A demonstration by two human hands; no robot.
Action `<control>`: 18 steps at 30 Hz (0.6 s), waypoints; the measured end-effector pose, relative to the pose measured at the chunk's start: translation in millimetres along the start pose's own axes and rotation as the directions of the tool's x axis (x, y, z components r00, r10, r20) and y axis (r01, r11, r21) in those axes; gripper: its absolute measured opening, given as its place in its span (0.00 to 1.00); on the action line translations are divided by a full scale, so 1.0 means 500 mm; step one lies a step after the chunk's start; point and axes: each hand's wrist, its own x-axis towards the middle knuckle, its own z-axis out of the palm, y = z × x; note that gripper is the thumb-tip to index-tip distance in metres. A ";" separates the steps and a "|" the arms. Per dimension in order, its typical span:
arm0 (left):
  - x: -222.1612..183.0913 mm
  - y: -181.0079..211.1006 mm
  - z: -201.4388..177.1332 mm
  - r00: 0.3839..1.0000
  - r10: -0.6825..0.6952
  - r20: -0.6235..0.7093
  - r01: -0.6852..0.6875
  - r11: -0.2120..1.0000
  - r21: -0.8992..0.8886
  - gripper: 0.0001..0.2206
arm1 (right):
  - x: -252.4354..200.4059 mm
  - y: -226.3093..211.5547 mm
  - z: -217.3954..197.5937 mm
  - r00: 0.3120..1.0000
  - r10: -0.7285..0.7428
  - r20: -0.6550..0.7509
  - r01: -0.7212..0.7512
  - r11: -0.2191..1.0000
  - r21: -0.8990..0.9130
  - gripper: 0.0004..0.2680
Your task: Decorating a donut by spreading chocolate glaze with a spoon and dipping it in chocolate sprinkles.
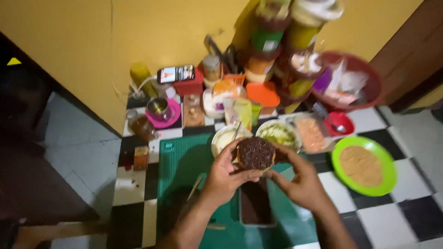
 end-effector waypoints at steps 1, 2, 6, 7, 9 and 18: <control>0.013 0.026 0.024 1.000 0.004 -0.008 -0.003 1.000 0.025 0.38 | 0.012 -0.025 -0.020 0.999 0.042 -0.008 -0.042 0.996 0.074 0.25; 0.022 0.034 0.042 1.000 0.007 -0.010 -0.006 1.000 0.020 0.38 | 0.018 -0.035 -0.039 0.999 0.041 -0.005 -0.040 0.997 0.070 0.25; 0.052 0.085 0.124 0.997 -0.042 -0.062 0.043 0.999 0.016 0.43 | 0.041 -0.077 -0.126 0.996 0.087 0.024 -0.090 0.969 0.230 0.27; 0.057 0.102 0.145 0.993 -0.098 -0.066 0.100 0.995 0.026 0.44 | 0.045 -0.089 -0.147 0.991 0.120 0.061 -0.133 0.948 0.290 0.27; 0.070 0.110 0.178 0.995 -0.086 -0.042 0.087 0.996 0.026 0.42 | 0.053 -0.108 -0.185 0.986 0.160 0.054 -0.169 0.936 0.308 0.27; 0.099 0.095 0.282 0.967 -0.162 0.198 0.160 0.987 0.023 0.40 | -0.021 -0.122 -0.287 0.959 0.212 -0.185 -0.140 0.929 0.342 0.25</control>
